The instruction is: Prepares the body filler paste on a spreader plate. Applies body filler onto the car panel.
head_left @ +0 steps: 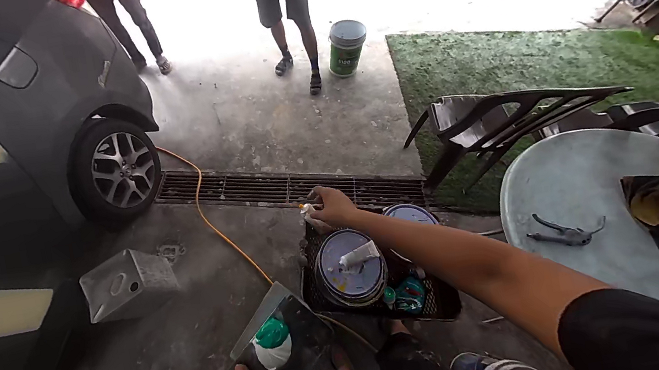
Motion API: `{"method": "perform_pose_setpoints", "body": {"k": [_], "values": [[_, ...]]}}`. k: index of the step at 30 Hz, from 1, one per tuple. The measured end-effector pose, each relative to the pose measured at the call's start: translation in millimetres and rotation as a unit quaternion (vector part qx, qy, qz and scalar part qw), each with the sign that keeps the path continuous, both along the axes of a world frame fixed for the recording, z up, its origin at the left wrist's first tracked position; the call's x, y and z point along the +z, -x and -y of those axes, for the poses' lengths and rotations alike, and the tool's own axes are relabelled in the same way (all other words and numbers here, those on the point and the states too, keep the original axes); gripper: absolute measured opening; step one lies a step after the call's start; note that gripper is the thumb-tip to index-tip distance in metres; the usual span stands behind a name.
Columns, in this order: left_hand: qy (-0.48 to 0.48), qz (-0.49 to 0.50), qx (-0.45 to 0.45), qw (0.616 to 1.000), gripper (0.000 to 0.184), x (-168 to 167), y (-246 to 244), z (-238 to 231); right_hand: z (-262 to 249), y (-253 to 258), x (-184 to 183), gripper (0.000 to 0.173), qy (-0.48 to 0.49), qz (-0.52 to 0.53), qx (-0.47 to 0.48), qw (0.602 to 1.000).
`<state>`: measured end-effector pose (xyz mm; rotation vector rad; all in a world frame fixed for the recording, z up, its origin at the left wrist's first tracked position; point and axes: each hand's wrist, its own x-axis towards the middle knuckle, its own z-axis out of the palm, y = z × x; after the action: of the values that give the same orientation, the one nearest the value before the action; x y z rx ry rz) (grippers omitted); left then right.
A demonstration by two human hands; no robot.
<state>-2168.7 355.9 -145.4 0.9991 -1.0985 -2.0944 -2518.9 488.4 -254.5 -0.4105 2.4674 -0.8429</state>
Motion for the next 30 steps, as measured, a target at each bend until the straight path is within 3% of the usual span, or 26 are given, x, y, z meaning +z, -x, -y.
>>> {"method": "perform_pose_setpoints", "body": {"k": [2, 3, 6, 8, 12, 15, 17, 20, 25, 30], "values": [[0.016, 0.019, 0.009, 1.000, 0.026, -3.7, -10.9, 3.2, 16.1, 18.5, -21.7, 0.053, -0.093, -0.013, 0.062, 0.994], [0.023, 0.027, 0.010, 0.999, 0.025, -5.9, -15.7, 4.0, 21.1, 23.5, -30.8, 0.049, -0.112, -0.025, 0.086, 0.990], [0.018, 0.033, 0.015, 0.999, 0.024, -7.3, -24.0, 1.6, 22.7, 30.0, -43.7, 0.025, -0.099, -0.049, 0.121, 0.986], [0.011, 0.042, 0.025, 0.999, 0.022, -5.1, -22.2, -2.1, 13.7, 31.4, -33.3, 0.022, -0.043, -0.038, 0.124, 0.991], [-0.010, 0.024, 0.032, 0.999, 0.022, -2.1, -4.6, -7.4, -26.5, 22.6, 10.0, 0.021, 0.190, -0.126, 0.044, 0.973], [-0.026, 0.019, 0.014, 0.999, 0.022, 1.8, 20.3, -12.8, -61.1, -0.9, 81.9, 0.018, 0.310, -0.115, 0.010, 0.944], [-0.031, 0.014, -0.018, 0.999, 0.025, 4.5, 36.8, -19.0, -84.1, -29.5, 133.3, 0.019, 0.321, -0.045, -0.001, 0.946], [-0.015, -0.016, -0.076, 0.997, 0.027, 4.0, 60.2, -28.8, -115.2, -66.1, 176.9, 0.023, 0.314, 0.039, 0.005, 0.948], [-0.006, -0.050, -0.160, 0.986, 0.028, 5.1, 82.2, -48.2, -141.3, -112.8, 216.3, 0.016, 0.294, 0.125, 0.021, 0.947], [0.008, -0.071, -0.208, 0.975, 0.027, 4.0, 87.6, -64.0, -152.8, -125.3, 226.3, 0.014, 0.248, 0.225, 0.042, 0.941]]}}
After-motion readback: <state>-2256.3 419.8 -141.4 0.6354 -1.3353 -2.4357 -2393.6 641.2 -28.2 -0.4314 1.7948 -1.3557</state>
